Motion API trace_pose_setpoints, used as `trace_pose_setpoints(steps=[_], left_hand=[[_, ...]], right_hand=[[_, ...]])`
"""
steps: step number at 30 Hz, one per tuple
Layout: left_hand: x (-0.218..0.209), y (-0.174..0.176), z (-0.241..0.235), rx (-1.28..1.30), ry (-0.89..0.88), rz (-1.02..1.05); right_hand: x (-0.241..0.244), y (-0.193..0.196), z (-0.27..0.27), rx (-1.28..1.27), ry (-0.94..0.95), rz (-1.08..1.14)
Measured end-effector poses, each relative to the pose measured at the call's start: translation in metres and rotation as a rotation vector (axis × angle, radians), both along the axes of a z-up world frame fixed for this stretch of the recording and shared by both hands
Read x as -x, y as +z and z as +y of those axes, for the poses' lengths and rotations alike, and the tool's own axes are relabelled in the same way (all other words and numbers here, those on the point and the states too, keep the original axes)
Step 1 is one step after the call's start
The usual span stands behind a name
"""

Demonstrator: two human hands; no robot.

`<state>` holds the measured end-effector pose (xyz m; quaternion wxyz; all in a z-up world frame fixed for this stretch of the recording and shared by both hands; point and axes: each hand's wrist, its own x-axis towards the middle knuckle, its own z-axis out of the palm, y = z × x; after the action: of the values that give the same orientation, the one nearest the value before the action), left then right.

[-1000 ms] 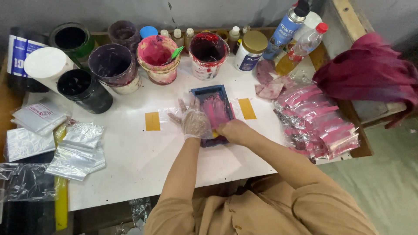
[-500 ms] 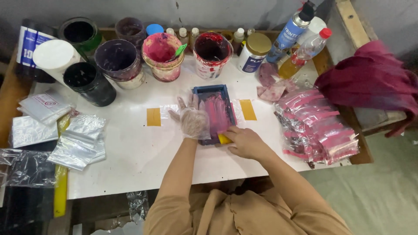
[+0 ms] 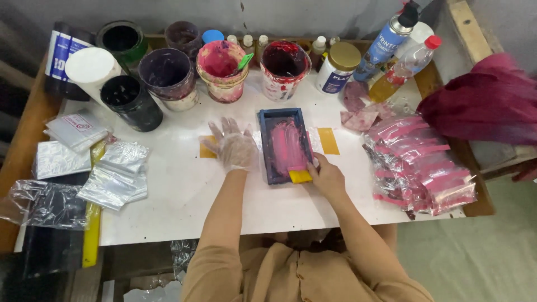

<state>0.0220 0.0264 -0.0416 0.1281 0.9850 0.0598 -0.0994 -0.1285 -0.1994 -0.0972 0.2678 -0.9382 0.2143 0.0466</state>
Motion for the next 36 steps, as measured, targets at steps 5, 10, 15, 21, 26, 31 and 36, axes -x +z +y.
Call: trace_pose_setpoints(steps=[5, 10, 15, 21, 26, 31, 36], left_hand=[[0.001, 0.001, -0.008, -0.04, -0.087, -0.003], [0.003, 0.026, -0.01, -0.071, -0.091, 0.029], [0.004, 0.028, -0.007, -0.019, -0.083, 0.043], [0.003, 0.034, -0.009, 0.002, -0.063, 0.065], [0.003, 0.035, -0.01, 0.009, -0.06, 0.074], [0.005, 0.037, -0.011, 0.013, -0.055, 0.062], [0.004, 0.035, -0.01, 0.018, -0.056, 0.057]], right_hand=[[-0.003, -0.016, -0.004, 0.11, 0.028, 0.066], [-0.006, 0.01, 0.008, 0.098, 0.04, 0.047], [-0.002, 0.023, 0.017, 0.089, 0.048, 0.074], [0.0, 0.025, 0.014, 0.059, 0.088, 0.071], [-0.001, 0.022, 0.011, 0.061, 0.107, 0.073], [0.001, 0.03, 0.013, 0.037, 0.104, 0.06], [0.001, 0.035, 0.013, 0.018, 0.107, 0.041]])
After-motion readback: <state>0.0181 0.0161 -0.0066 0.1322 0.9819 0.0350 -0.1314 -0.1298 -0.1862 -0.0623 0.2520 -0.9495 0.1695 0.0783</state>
